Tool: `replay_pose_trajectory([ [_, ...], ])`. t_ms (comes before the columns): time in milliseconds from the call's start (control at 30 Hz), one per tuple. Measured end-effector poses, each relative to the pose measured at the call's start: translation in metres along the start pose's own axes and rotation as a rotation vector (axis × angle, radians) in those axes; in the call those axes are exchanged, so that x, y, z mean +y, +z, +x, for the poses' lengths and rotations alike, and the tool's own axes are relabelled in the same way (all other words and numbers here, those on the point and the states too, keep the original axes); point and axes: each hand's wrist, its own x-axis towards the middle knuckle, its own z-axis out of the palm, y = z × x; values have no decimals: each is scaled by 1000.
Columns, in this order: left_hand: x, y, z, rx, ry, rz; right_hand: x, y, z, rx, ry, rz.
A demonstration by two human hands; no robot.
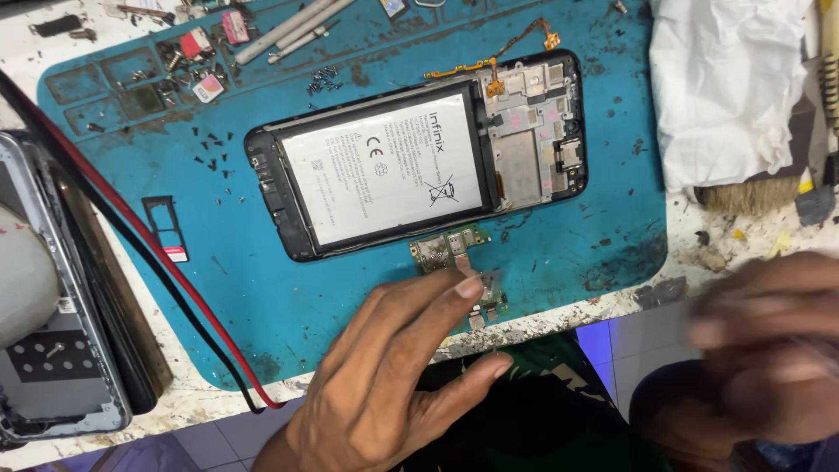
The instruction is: The person repairs a disassembled Infinix smartphone on a work mat. They hold and turn the phone's motherboard, pick small components from the mat, use tweezers to work on the board, cut a piece of tape, and wipe the phone area with a tissue.
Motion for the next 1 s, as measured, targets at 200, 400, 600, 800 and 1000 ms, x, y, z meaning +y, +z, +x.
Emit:
replay_pose_trajectory([
  [200, -2, 1, -6, -42, -21, 20, -43, 73, 27, 81, 94, 79],
  [400, -3, 7, -11, -51, -25, 116, -48, 68, 41, -20, 185, -59],
  [600, -3, 11, -14, -61, -32, 202, -49, 73, 41, -46, 189, -52],
  [800, -2, 11, -16, -105, -62, 218, -44, 78, 40, -31, 153, -10],
  [1000, -1, 12, -19, -144, -109, 192, -47, 76, 41, -72, 138, -46],
])
